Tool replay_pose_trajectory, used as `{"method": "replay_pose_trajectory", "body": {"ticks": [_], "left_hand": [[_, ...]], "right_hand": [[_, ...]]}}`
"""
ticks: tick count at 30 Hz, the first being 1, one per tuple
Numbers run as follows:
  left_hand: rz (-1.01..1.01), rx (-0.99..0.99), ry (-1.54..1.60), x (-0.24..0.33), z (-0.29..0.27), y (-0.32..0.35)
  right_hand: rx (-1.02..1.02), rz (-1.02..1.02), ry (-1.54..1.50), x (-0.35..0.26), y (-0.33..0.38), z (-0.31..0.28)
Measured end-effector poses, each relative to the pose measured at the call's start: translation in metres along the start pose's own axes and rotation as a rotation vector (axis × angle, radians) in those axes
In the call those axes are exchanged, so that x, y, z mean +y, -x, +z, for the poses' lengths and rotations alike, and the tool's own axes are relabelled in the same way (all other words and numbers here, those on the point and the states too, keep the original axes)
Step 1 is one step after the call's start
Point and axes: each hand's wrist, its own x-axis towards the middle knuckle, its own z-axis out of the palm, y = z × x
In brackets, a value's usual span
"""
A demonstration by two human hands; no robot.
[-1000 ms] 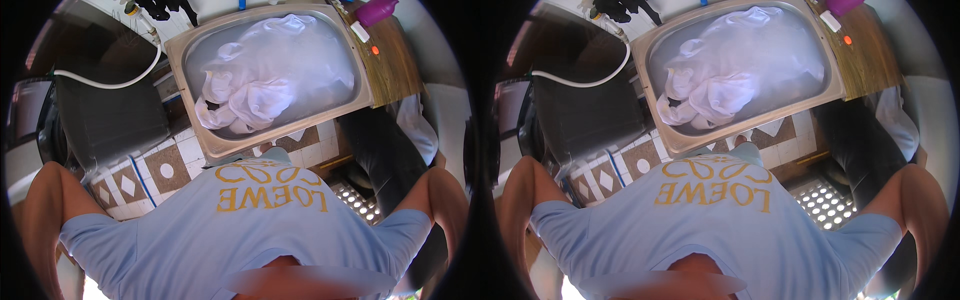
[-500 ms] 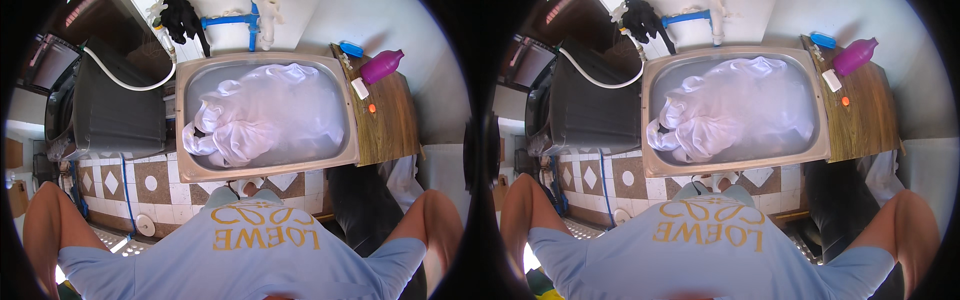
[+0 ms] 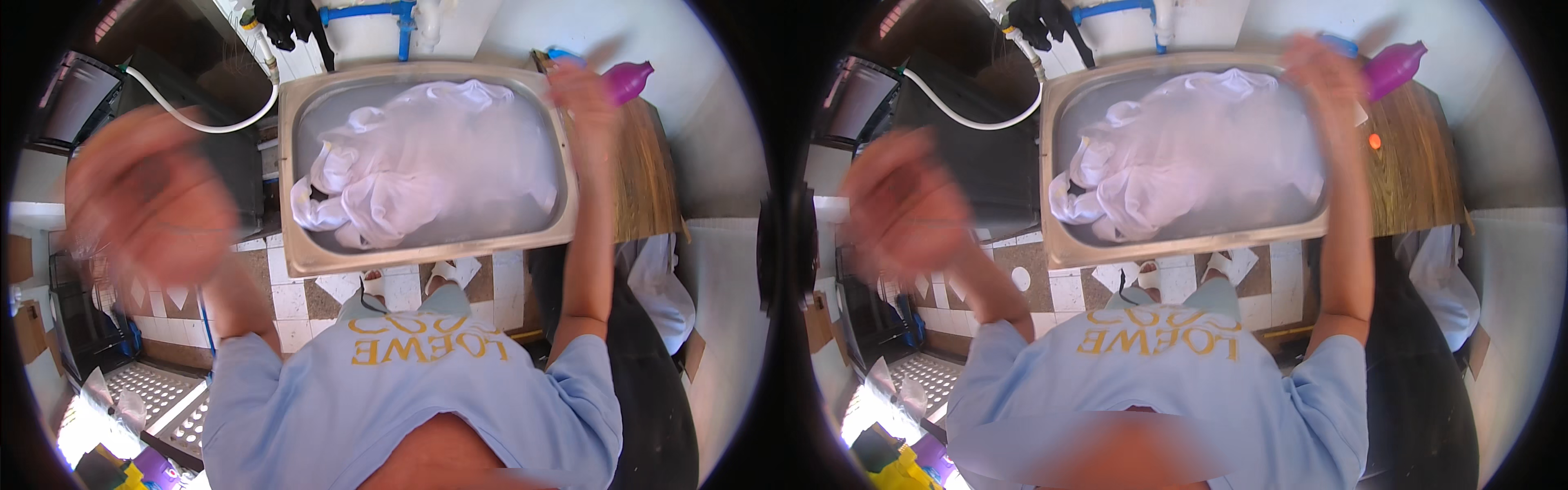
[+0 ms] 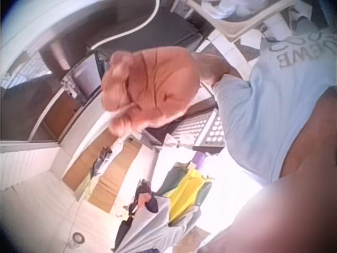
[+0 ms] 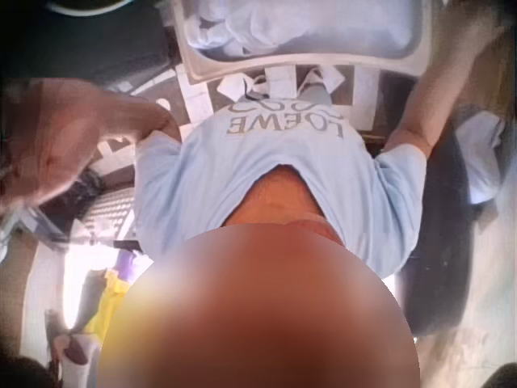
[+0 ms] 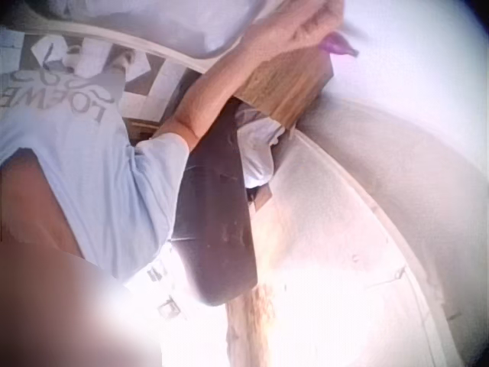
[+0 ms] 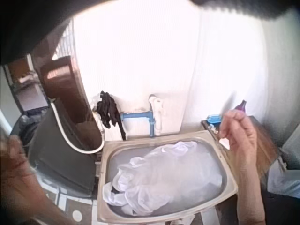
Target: The person takes white clothes out of a washing machine, places them into a sink filled with soapy water, and scrubs the fabric by hand.
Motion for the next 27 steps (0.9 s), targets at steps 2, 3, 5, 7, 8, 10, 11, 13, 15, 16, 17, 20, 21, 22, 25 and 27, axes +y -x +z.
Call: {"method": "replay_pose_trajectory", "body": {"ticks": [2, 3, 5, 7, 8, 10, 11, 13, 15, 16, 17, 20, 21, 22, 25, 27], "left_hand": [[-0.546, 0.016, 0.068, -0.103, 0.064, 0.062], [-0.672, -0.205, 0.104, -0.140, 0.083, 0.088], [-0.701, -0.343, 0.065, -0.214, 0.120, 0.140], [-0.634, -0.387, -0.210, -0.262, 0.149, 0.168], [-0.608, -0.398, -0.280, -0.281, 0.160, 0.178], [-0.551, -0.421, -0.425, -0.308, 0.171, 0.191], [-0.546, -0.420, -0.464, -0.318, 0.176, 0.195], [-0.536, -0.417, -0.546, -0.333, 0.181, 0.204], [-0.590, -0.522, -0.629, -0.336, 0.184, 0.204], [-0.616, -0.576, -0.670, -0.337, 0.184, 0.204], [-0.633, -0.554, -0.648, -0.338, 0.182, 0.205], [-0.683, -0.489, -0.583, -0.339, 0.177, 0.206], [-0.701, -0.467, -0.563, -0.338, 0.177, 0.206], [-0.718, -0.445, -0.543, -0.337, 0.176, 0.206], [-0.823, -0.456, -0.482, -0.335, 0.177, 0.206], [-0.853, -0.426, -0.420, -0.330, 0.180, 0.204]], "right_hand": [[-0.023, 0.027, 0.306, 0.091, 0.000, 0.011], [-0.017, -0.020, 0.459, 0.127, -0.001, 0.014], [0.038, -0.135, 0.701, 0.170, -0.026, 0.020], [0.147, -0.212, 0.892, 0.201, -0.036, 0.025], [0.106, -0.166, 0.926, 0.210, -0.041, 0.025], [0.025, -0.080, 0.990, 0.216, -0.051, 0.028], [-0.013, -0.051, 0.963, 0.219, -0.055, 0.026], [-0.093, 0.005, 0.907, 0.226, -0.061, 0.022], [-0.139, 0.019, 0.800, 0.241, -0.066, 0.014], [-0.160, 0.027, 0.746, 0.247, -0.066, 0.010], [-0.176, 0.026, 0.696, 0.247, -0.069, 0.010], [-0.205, 0.011, 0.540, 0.242, -0.074, 0.004], [-0.203, -0.005, 0.485, 0.241, -0.075, 0.002], [-0.200, -0.019, 0.429, 0.241, -0.076, 0.001], [-0.234, 0.080, 0.260, 0.246, -0.079, -0.003], [-0.270, 0.151, 0.132, 0.245, -0.080, -0.005]]}}
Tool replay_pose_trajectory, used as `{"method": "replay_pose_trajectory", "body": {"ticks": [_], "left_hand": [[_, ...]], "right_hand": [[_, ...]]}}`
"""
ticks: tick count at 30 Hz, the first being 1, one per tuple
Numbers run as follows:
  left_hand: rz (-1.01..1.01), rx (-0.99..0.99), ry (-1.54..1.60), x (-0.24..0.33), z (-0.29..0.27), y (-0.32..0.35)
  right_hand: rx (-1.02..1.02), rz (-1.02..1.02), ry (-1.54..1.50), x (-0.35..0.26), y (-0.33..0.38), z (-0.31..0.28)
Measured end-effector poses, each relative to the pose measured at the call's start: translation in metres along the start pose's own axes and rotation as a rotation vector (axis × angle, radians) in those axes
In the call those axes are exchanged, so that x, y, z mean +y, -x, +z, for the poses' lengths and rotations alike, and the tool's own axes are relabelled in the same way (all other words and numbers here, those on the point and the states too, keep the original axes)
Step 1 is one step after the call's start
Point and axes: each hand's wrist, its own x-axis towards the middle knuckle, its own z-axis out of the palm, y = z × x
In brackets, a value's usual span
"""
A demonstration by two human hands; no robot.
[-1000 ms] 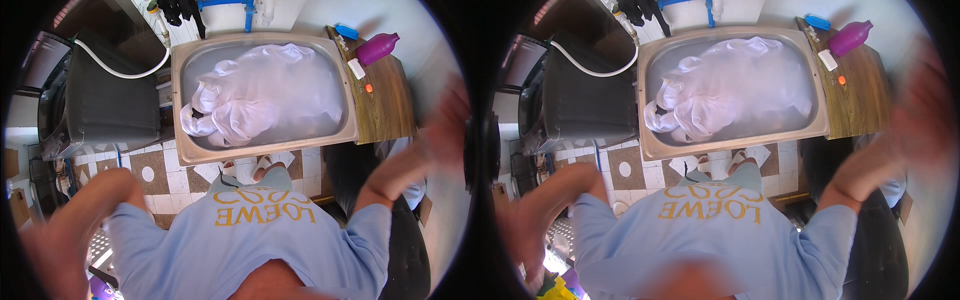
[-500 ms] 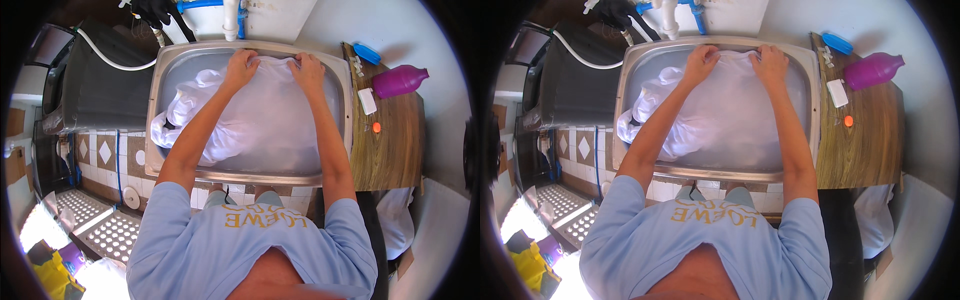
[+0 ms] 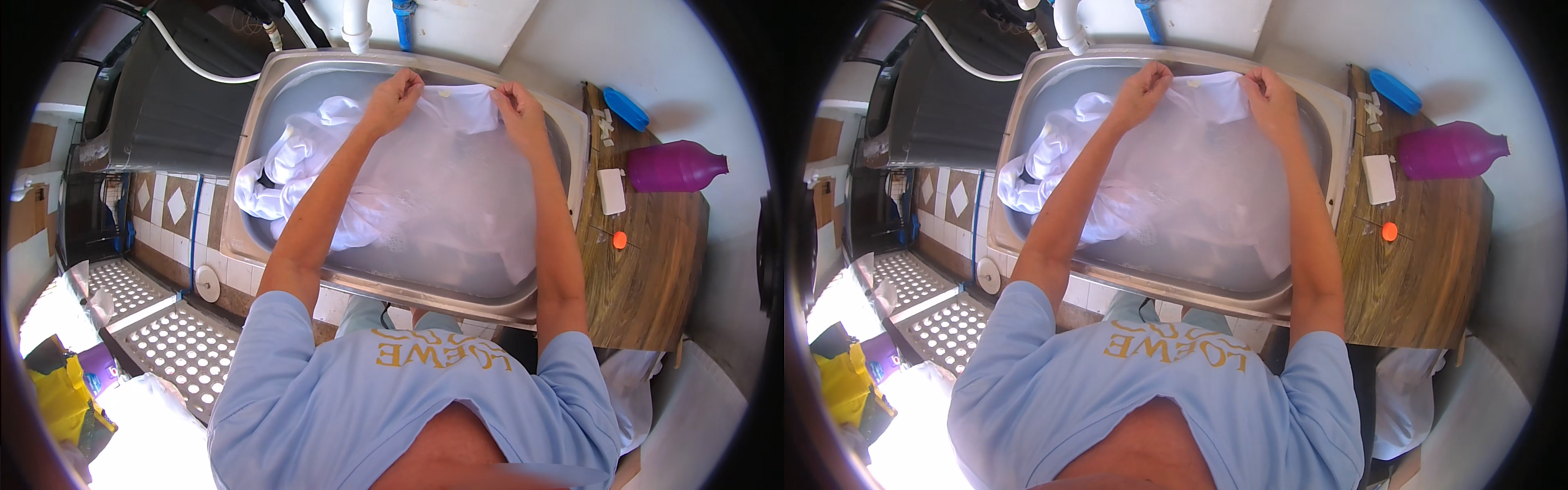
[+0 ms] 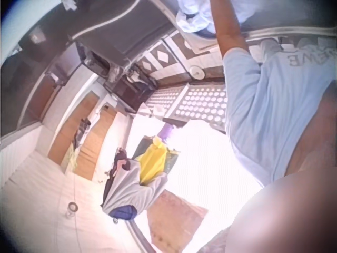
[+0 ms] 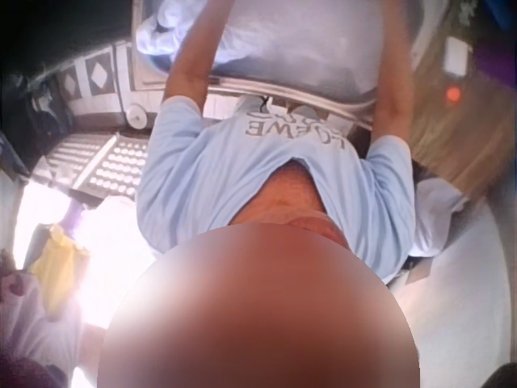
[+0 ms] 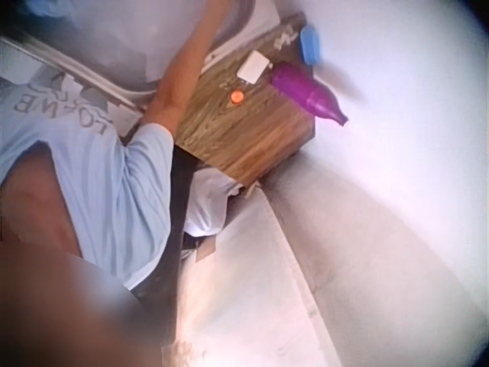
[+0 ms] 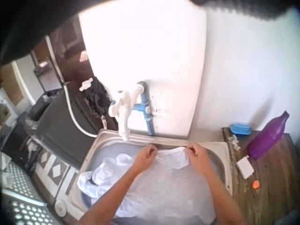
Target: The person takes white clothes out of a washing machine, places them into a sink filled with soapy water, and scrubs the fabric by hand.
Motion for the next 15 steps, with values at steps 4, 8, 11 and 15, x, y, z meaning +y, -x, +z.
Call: {"method": "replay_pose_trajectory", "body": {"ticks": [4, 8, 11, 15], "left_hand": [[-0.024, -0.058, 0.242, 0.005, -0.003, 0.003], [-0.112, -0.305, 0.412, 0.008, -0.015, 0.005], [-0.182, -0.337, 0.548, 0.013, -0.016, 0.013], [-0.288, -0.281, 0.738, 0.013, -0.019, 0.019]], "right_hand": [[-0.030, 0.054, -0.207, -0.008, 0.001, -0.003], [-0.013, 0.078, -0.307, -0.021, 0.007, -0.002], [0.054, 0.077, -0.286, -0.016, 0.011, 0.005], [0.282, -0.116, 0.003, -0.029, 0.025, 0.031]]}}
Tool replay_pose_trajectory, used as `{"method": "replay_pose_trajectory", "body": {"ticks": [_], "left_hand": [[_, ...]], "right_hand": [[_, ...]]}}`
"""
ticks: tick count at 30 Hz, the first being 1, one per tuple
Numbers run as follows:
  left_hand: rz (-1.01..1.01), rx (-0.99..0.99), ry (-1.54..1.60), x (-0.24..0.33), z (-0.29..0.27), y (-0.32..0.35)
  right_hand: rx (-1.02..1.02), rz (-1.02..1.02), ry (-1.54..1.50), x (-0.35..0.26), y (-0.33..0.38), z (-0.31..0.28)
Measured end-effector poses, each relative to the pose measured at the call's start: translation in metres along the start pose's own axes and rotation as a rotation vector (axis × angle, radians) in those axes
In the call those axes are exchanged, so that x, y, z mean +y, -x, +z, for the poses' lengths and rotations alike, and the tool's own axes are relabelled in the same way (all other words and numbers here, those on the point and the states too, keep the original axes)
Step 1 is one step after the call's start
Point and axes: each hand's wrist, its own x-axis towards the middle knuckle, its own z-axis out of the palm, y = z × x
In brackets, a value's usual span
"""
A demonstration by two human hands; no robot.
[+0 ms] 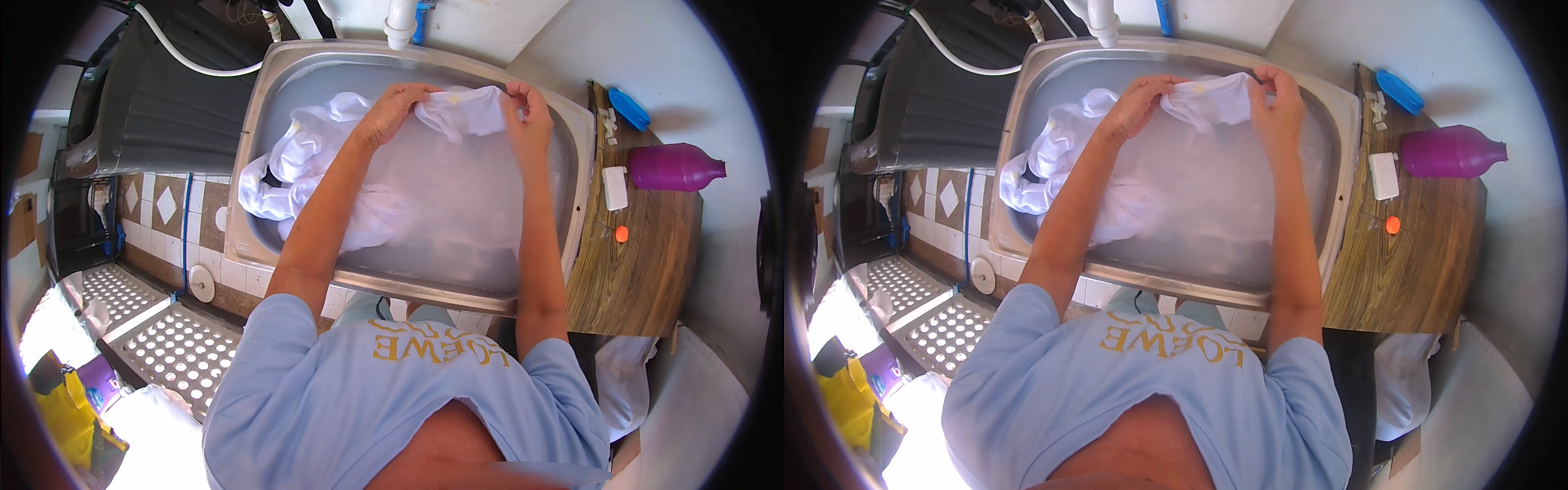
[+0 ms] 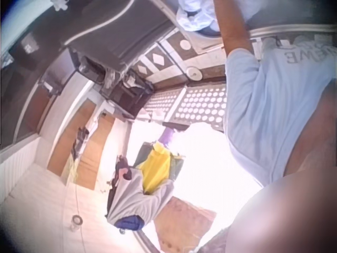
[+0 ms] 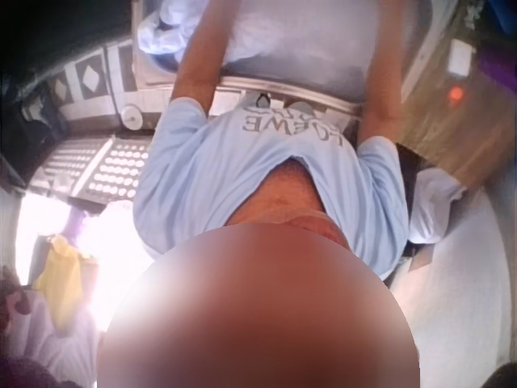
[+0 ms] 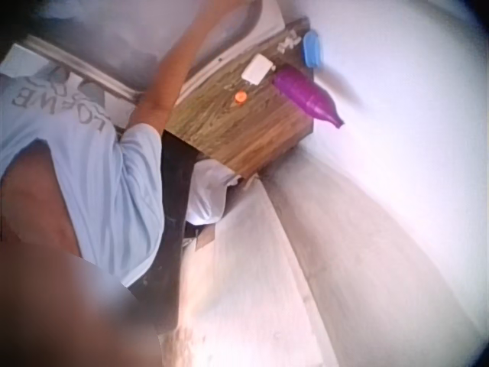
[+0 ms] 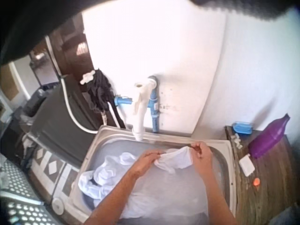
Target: The person takes white clothes out of a washing machine, places them into a sink filled with soapy water, and scrubs the fabric by hand.
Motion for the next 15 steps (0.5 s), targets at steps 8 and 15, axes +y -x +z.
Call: {"method": "replay_pose_trajectory", "body": {"ticks": [8, 15], "left_hand": [[-0.041, -0.088, 0.154, -0.002, -0.003, 0.003], [-0.045, -0.121, 0.149, -0.001, 0.000, 0.005]], "right_hand": [[-0.075, -0.323, 0.243, -0.008, 0.028, 0.039], [-0.072, -0.275, 0.215, -0.006, 0.028, 0.040]]}}
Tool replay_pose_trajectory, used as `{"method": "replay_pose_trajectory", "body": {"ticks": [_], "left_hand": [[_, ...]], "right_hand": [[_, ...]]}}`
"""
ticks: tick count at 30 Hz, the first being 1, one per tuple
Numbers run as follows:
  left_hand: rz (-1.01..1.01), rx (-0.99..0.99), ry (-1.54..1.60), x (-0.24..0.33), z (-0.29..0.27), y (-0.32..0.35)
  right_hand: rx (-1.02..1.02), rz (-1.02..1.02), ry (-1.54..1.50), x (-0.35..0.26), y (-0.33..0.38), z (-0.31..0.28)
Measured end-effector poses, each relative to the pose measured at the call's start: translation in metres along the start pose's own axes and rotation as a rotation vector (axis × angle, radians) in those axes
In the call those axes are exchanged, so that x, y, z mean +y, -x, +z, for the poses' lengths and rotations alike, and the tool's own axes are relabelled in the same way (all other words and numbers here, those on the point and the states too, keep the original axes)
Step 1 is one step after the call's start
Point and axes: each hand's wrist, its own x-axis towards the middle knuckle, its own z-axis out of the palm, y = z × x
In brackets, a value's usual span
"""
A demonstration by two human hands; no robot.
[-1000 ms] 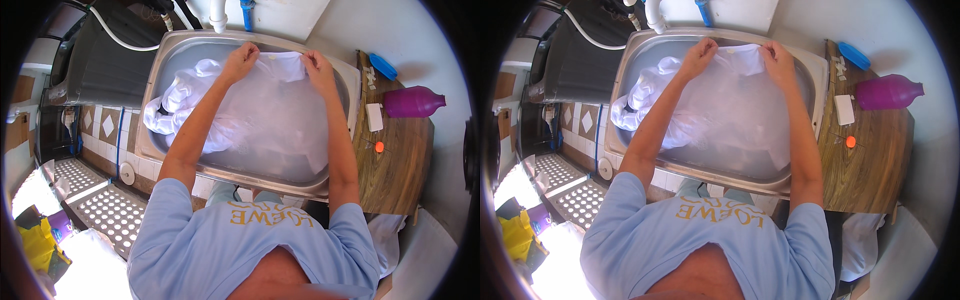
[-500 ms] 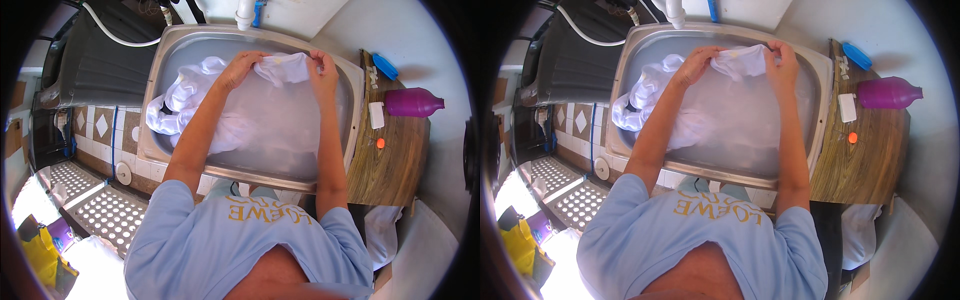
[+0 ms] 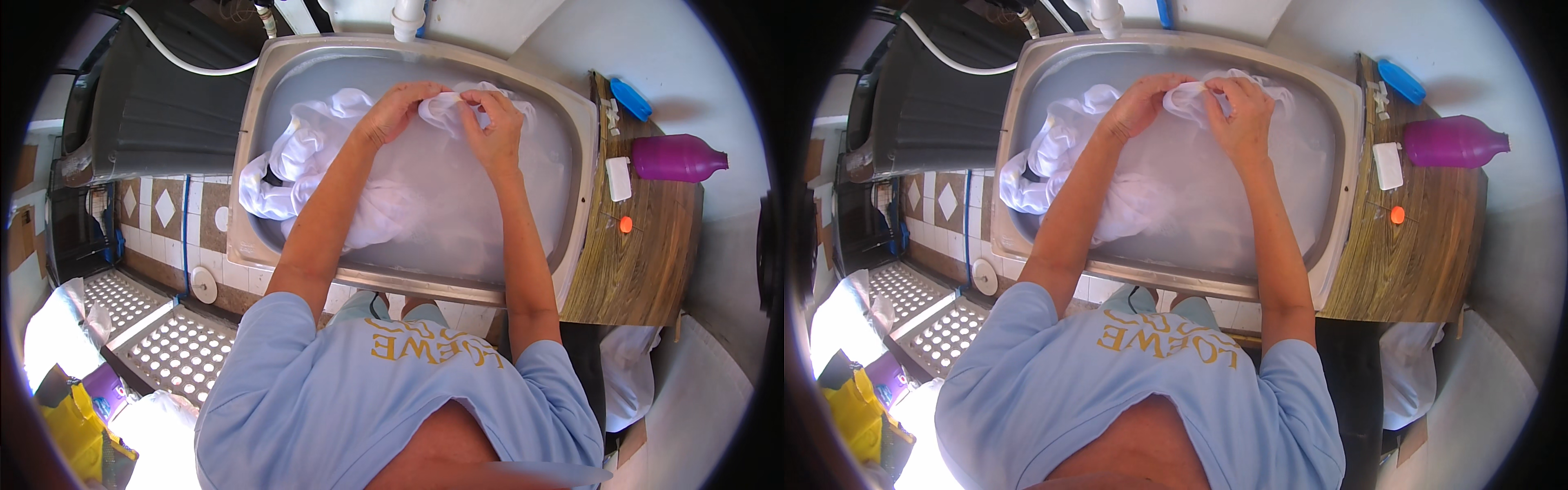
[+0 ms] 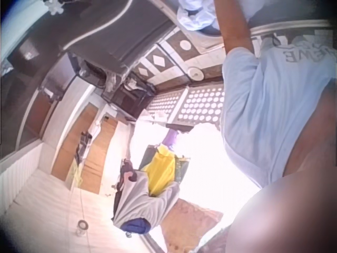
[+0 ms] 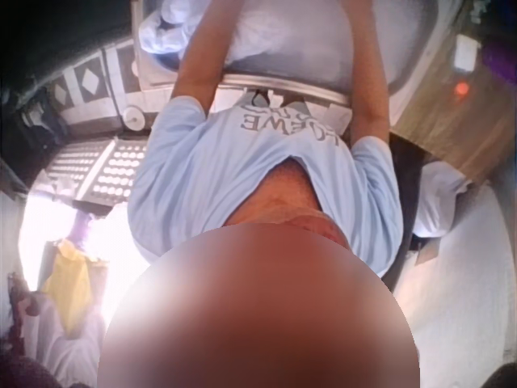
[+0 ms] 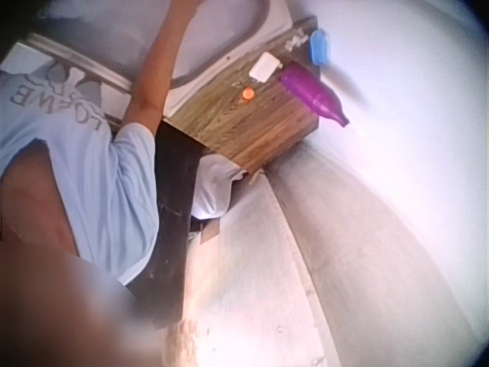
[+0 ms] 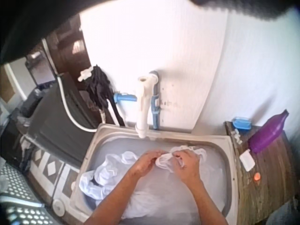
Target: The person takes white clothes out of a washing machine, places them into a sink filled with soapy water, and scrubs the fabric by hand.
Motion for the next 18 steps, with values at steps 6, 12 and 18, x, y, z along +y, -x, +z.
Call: {"method": "replay_pose_trajectory", "body": {"ticks": [6, 12, 18], "left_hand": [[0.085, 0.026, -0.172, -0.010, -0.003, -0.001], [0.085, 0.055, -0.127, -0.017, -0.010, -0.004], [0.043, 0.130, -0.093, -0.005, 0.001, -0.001]], "right_hand": [[0.028, -0.066, 0.041, 0.006, 0.001, 0.006], [0.112, 0.080, -0.169, 0.007, -0.001, -0.013], [0.341, 0.205, 0.109, 0.071, -0.047, -0.149]]}}
